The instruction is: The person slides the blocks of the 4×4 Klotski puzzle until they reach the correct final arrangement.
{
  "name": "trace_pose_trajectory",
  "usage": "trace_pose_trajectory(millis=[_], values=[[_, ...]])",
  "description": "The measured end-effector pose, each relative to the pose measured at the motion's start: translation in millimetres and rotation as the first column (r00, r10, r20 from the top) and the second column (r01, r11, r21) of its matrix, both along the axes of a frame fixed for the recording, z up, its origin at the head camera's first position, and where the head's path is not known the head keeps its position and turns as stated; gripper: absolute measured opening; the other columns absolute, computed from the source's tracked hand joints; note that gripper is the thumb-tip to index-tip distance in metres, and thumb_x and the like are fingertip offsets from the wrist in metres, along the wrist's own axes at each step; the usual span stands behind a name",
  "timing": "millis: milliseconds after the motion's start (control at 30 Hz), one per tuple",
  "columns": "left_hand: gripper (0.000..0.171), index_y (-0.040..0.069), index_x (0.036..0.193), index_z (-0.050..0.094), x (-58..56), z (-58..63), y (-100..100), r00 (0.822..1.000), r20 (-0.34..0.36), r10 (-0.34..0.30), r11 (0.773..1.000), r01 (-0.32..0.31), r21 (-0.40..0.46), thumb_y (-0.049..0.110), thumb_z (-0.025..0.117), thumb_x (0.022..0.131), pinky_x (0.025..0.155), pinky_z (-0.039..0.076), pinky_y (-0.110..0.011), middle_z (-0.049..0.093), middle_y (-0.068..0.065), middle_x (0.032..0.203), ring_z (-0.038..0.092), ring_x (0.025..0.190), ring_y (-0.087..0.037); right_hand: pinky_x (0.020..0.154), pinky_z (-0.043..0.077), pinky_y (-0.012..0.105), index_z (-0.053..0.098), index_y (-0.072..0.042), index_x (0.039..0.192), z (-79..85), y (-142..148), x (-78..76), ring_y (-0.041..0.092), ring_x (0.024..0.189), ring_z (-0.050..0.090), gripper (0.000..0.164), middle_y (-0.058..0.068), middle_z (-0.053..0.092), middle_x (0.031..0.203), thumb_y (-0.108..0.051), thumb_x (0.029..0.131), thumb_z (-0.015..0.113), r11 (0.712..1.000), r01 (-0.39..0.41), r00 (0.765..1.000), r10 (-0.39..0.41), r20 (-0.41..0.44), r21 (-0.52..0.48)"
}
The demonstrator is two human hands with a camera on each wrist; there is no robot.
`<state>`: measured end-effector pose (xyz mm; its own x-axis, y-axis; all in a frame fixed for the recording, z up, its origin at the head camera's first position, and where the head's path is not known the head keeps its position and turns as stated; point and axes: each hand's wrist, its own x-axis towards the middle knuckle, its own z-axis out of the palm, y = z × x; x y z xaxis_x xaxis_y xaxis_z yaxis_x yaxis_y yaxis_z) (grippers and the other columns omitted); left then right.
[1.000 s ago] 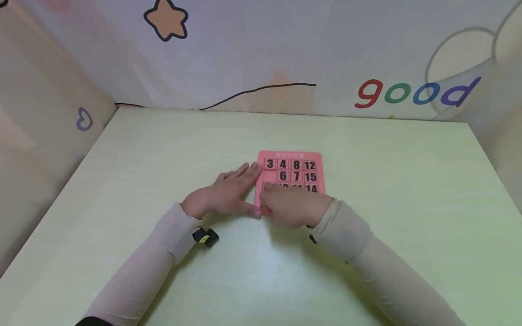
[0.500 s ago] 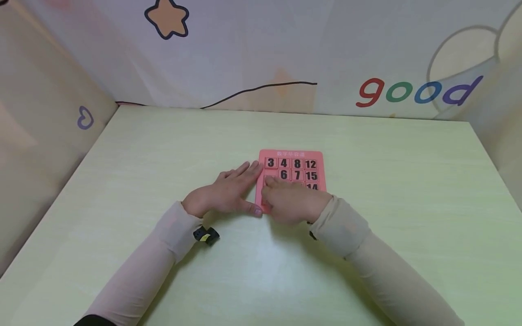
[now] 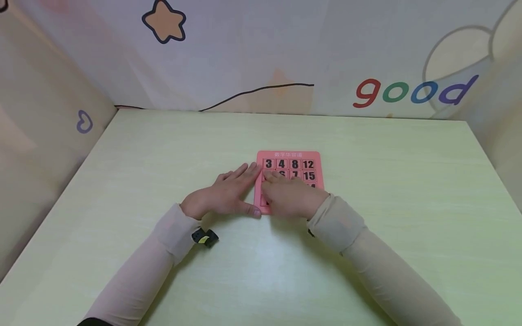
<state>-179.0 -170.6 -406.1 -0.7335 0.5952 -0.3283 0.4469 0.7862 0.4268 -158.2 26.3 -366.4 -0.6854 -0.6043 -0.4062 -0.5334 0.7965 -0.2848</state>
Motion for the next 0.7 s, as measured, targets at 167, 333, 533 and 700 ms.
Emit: trace_pose_trajectory(millis=[167,333,533,700], values=[[0.115,0.012,0.163,-0.001,1.2,-0.3,-0.6,1.000,-0.002,0.000,1.000,0.000,0.002,0.062,0.070,0.087,0.118,0.008,-0.056,-0.006,-0.003,0.169,-0.013,0.153,-0.023,0.116,0.020,0.059,0.039,-0.005,0.155,5.5,-3.7,12.0,0.033,0.152,0.011,0.055,0.017,0.015,0.166,-0.019,0.104,0.054,0.999,-0.023,0.999,0.021,0.050,0.035],[0.114,0.013,0.163,-0.002,2.0,2.6,-0.7,1.000,-0.001,0.007,1.000,-0.007,0.008,0.060,0.070,0.088,0.119,0.006,-0.053,-0.007,-0.002,0.168,-0.013,0.153,-0.021,0.117,0.020,0.054,0.045,-0.012,0.154,15.1,-6.9,26.2,0.032,0.150,0.021,0.049,0.016,0.029,0.162,-0.013,0.105,0.048,0.997,-0.054,0.994,0.048,0.095,0.057],[0.111,0.015,0.163,-0.003,1.9,3.5,-0.4,1.000,0.008,0.009,1.000,-0.009,-0.009,0.060,0.068,0.089,0.120,0.002,-0.052,-0.009,-0.001,0.168,-0.014,0.152,-0.020,0.117,0.024,0.053,0.036,-0.022,0.159,20.3,-11.2,37.8,0.033,0.148,0.027,0.057,0.019,0.034,0.159,-0.010,0.104,0.048,0.998,-0.042,0.990,0.036,0.134,0.046],[0.111,0.015,0.163,-0.003,2.3,3.2,0.2,1.000,0.012,0.012,1.000,-0.012,-0.014,0.057,0.069,0.090,0.120,0.003,-0.052,-0.009,-0.001,0.168,-0.014,0.153,-0.020,0.117,0.024,0.048,0.032,-0.020,0.160,19.7,-13.4,42.2,0.035,0.148,0.026,0.059,0.022,0.028,0.161,-0.013,0.104,0.049,0.998,-0.034,0.991,0.026,0.135,0.052]])
